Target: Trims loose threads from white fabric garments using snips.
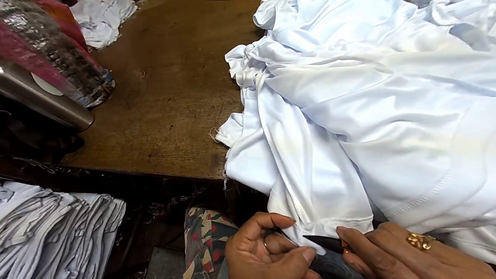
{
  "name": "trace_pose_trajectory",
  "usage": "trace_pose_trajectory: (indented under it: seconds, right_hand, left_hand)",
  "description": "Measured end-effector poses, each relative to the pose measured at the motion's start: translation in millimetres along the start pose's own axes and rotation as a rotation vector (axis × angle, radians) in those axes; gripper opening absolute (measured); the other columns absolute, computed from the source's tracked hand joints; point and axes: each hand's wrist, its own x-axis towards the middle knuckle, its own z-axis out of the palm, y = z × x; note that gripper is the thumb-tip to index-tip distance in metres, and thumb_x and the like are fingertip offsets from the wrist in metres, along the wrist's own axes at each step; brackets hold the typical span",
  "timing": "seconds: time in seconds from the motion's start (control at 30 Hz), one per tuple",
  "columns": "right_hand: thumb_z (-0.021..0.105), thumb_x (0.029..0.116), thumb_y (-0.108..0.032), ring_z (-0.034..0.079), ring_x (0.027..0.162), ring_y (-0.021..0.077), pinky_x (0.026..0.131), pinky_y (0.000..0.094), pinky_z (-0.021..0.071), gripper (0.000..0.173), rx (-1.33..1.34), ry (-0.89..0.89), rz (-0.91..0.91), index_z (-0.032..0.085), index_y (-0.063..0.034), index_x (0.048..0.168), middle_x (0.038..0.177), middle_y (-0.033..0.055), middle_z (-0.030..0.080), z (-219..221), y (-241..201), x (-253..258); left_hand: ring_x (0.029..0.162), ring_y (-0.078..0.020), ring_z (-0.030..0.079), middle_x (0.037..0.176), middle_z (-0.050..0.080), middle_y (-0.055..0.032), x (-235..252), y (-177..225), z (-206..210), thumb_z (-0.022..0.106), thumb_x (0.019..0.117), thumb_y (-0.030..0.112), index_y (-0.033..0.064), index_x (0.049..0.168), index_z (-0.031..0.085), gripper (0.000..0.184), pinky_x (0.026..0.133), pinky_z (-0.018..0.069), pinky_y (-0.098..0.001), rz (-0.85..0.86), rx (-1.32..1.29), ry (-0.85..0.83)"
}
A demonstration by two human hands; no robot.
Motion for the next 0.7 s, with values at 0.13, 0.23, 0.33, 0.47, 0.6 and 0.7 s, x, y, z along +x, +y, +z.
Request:
trace_pose_trajectory:
  seconds: [0.13,0.23,0.33,0.47,0.6,0.7]
  right_hand:
    - [0.036,0.1118,-0.033,0.061,0.075,0.0266,0.065,0.0372,0.0488,0.044,0.406,-0.065,0.116,0.066,-0.0008,0.112,0.083,0.0179,0.063,-6.8,6.5,-1.9]
    - [0.058,0.1028,-0.045,0.061,0.085,0.0224,0.075,0.0332,0.0504,0.048,0.491,-0.028,0.195,0.063,0.0001,0.119,0.093,0.0183,0.066,3.6,5.4,-0.6]
    - [0.064,0.0989,-0.024,0.06,0.077,0.0201,0.069,0.0293,0.049,0.026,0.458,0.046,0.185,0.064,-0.0011,0.11,0.086,0.015,0.064,16.8,0.5,4.7]
    - [0.056,0.1038,-0.016,0.06,0.078,0.0187,0.07,0.0282,0.0499,0.021,0.727,-0.007,0.152,0.065,0.0037,0.102,0.085,0.0172,0.064,7.2,6.6,11.3]
    - [0.056,0.104,-0.017,0.058,0.077,0.0132,0.071,0.026,0.0484,0.023,0.93,-0.115,0.171,0.062,0.0041,0.099,0.083,0.0142,0.061,-4.9,17.8,13.6]
    - [0.054,0.1054,-0.017,0.053,0.075,-0.0039,0.068,0.0144,0.0447,0.015,1.048,-0.122,0.32,0.064,-0.0059,0.101,0.086,-0.004,0.059,-16.1,22.4,14.8]
  left_hand:
    - [0.077,-0.0185,0.074,0.114,0.071,-0.0184,-0.1,1.8,-3.9,0.066,0.0881,-0.014,-0.0126,0.122,0.063,0.034,0.067,0.066,-0.0361,0.033,-0.046,-0.047]
    - [0.087,-0.0227,0.075,0.118,0.069,-0.0203,0.2,3.7,-3.4,0.061,0.0918,-0.014,-0.0145,0.125,0.061,0.034,0.079,0.0656,-0.0411,0.062,-0.084,-0.09]
    - [0.093,-0.0196,0.073,0.118,0.068,-0.0197,1.2,2.4,0.0,0.061,0.0873,-0.018,-0.016,0.125,0.062,0.038,0.085,0.0638,-0.0377,0.168,0.045,-0.098]
    - [0.095,-0.0146,0.069,0.103,0.072,-0.0133,15.1,-1.1,-9.2,0.077,0.0836,-0.004,-0.0053,0.107,0.075,0.023,0.082,0.0618,-0.0275,0.568,0.617,-0.053]
    - [0.108,-0.0143,0.062,0.113,0.066,-0.0078,31.4,8.9,-15.8,0.075,0.0924,0.013,0.0109,0.094,0.078,0.003,0.094,0.0552,-0.0293,0.698,0.779,-0.147]
    - [0.101,-0.0175,0.072,0.105,0.075,-0.0123,43.0,17.7,-15.1,0.067,0.0978,0.007,0.0018,0.095,0.07,0.006,0.089,0.06,-0.0326,0.688,0.621,-0.355]
